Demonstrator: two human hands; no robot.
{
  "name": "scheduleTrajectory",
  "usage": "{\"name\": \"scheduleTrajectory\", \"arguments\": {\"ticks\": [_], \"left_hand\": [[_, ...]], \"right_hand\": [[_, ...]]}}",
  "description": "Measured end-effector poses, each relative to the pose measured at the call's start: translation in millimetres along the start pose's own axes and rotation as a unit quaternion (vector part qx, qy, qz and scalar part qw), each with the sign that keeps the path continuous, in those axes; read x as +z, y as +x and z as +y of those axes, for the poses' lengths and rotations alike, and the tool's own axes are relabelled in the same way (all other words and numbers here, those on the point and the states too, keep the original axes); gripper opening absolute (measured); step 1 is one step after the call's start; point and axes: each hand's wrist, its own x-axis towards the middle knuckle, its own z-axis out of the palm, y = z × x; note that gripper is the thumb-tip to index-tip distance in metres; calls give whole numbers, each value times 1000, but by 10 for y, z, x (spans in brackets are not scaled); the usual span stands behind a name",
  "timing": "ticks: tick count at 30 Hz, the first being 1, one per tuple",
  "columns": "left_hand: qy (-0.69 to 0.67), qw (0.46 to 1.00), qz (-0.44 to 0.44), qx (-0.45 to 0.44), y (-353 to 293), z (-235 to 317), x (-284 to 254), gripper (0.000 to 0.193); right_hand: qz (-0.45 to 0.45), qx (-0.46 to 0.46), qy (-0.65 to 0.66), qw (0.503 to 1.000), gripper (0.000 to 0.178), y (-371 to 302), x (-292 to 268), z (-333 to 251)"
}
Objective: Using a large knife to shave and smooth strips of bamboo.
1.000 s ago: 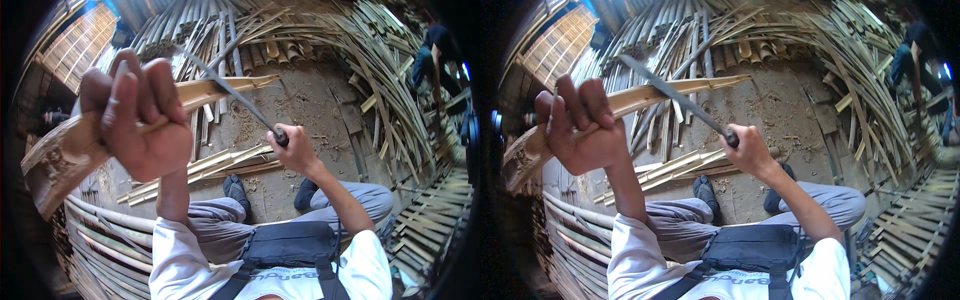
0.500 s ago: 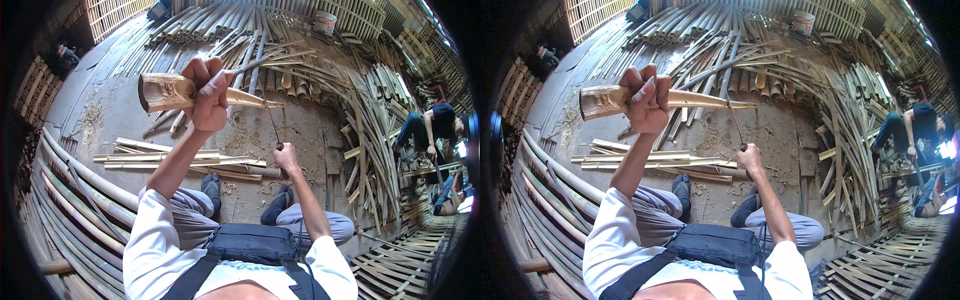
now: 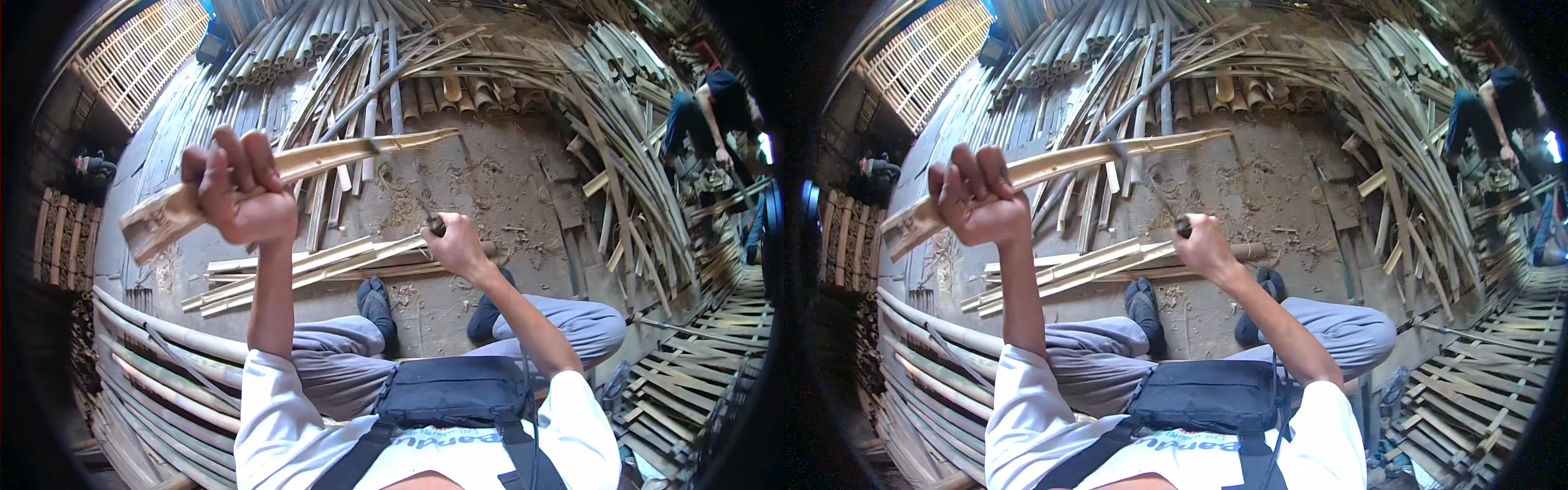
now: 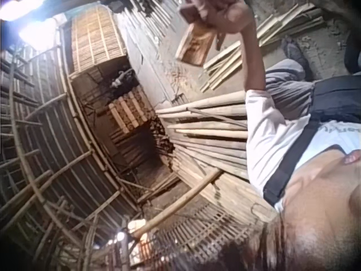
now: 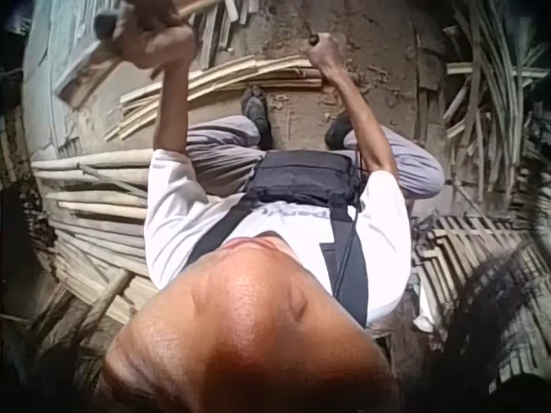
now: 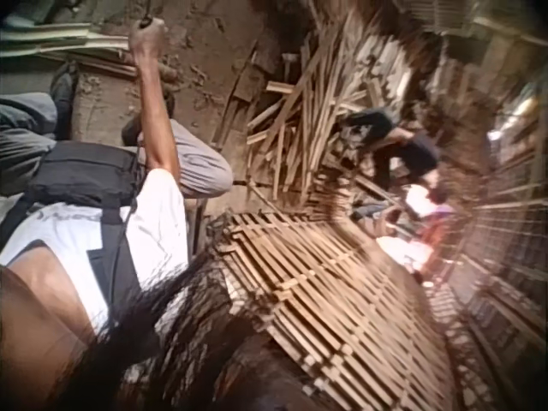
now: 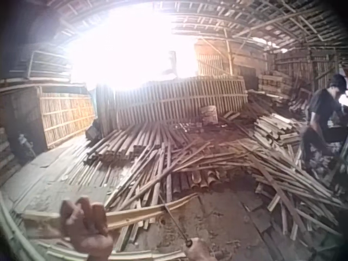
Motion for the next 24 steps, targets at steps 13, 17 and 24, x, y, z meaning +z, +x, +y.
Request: {"name": "scheduleTrajectory", "arguments": {"ticks": [13, 17, 24], "left_hand": [[-12, 1000, -9, 11, -198, -268, 215, 25], [52, 998, -1, -21, -244, -331, 119, 26], [57, 997, 41, -32, -80, -147, 133, 28]], "right_hand": [[-35, -8, -23, 999, 25, 411, 155, 106], [-17, 25, -38, 999, 24, 606, 234, 413], [-33, -15, -36, 999, 22, 617, 280, 547]]}}
